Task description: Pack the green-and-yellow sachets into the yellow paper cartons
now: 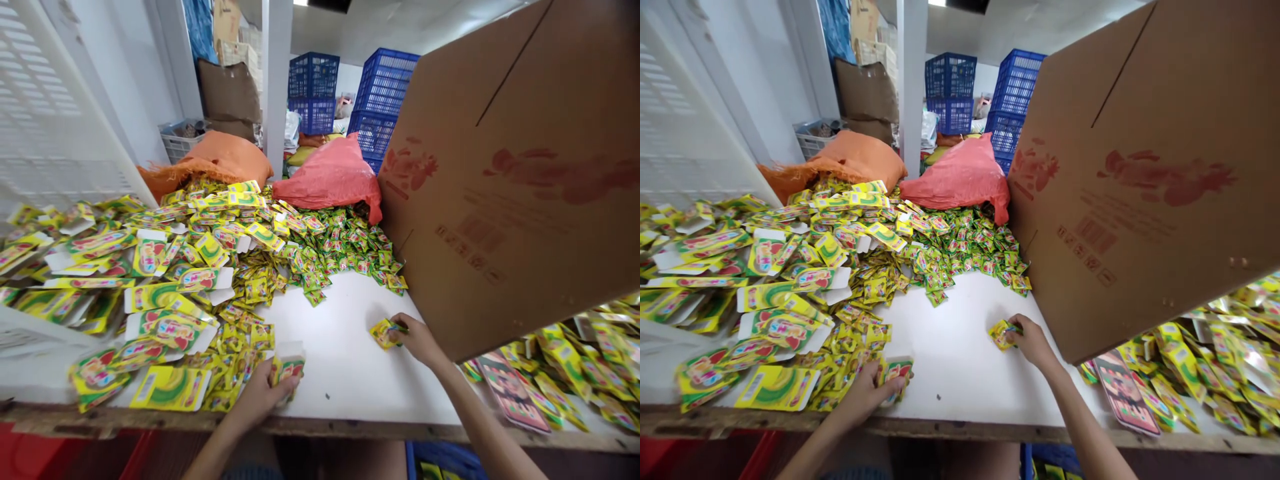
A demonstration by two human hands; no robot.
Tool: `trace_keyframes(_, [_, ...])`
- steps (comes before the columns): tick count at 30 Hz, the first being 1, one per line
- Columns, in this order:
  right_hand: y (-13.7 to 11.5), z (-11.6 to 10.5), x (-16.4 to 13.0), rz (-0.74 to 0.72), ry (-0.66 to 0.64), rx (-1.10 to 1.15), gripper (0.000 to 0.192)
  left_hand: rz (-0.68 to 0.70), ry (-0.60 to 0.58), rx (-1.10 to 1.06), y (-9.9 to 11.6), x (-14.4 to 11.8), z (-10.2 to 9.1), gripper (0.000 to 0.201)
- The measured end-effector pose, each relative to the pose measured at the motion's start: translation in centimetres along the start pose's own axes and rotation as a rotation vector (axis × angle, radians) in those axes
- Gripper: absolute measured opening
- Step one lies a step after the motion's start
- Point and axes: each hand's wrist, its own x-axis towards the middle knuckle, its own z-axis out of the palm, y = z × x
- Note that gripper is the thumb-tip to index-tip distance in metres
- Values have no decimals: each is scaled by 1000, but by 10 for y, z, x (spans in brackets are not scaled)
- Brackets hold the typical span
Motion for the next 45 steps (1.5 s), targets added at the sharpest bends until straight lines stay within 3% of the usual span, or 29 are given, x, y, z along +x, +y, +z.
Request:
trace_keyframes(4, [-49,19,-35,-138,-7,176,14,43,-79,-123,8,9,17,33])
trace_keyframes(8, [-89,56,-66,-204,-82,424,8,138,-167,-167,18,16,48,33])
trace_keyframes(13, [-92,102,-85,-111,-13,577,9,134,-93,-33,13,12,63,27])
trace_keyframes(18, [-93,125,-96,-122,-40,544,32,108,-67,-59,4,8,59,30])
trace_keyframes(21, [-99,120,-99,-135,-115,490,24,76,-115,-209,0,11,55,31])
trace_keyframes(23, [-102,108,-97,-155,-130,492,17,30,-87,-294,-2,12,53,32])
trace_keyframes(25, [-106,92,-93,-149,-33,558,15,-26,-65,-355,-2,13,51,30])
trace_keyframes(28, [-119,71,-84,-152,167,757,19,-113,-137,-428,0,13,52,30])
trace_keyframes(30, [-131,67,-79,-200,190,830,21,-144,-202,-454,3,12,53,32])
trace_keyframes(34, [-146,75,-74,-301,98,602,20,-139,-282,-447,9,9,53,34])
trace_keyframes(38, [-147,73,-75,-424,36,347,21,-122,-276,-470,11,8,50,34])
trace_keyframes(45, [-163,52,-78,-464,-243,308,14,-138,-301,-443,13,9,49,33])
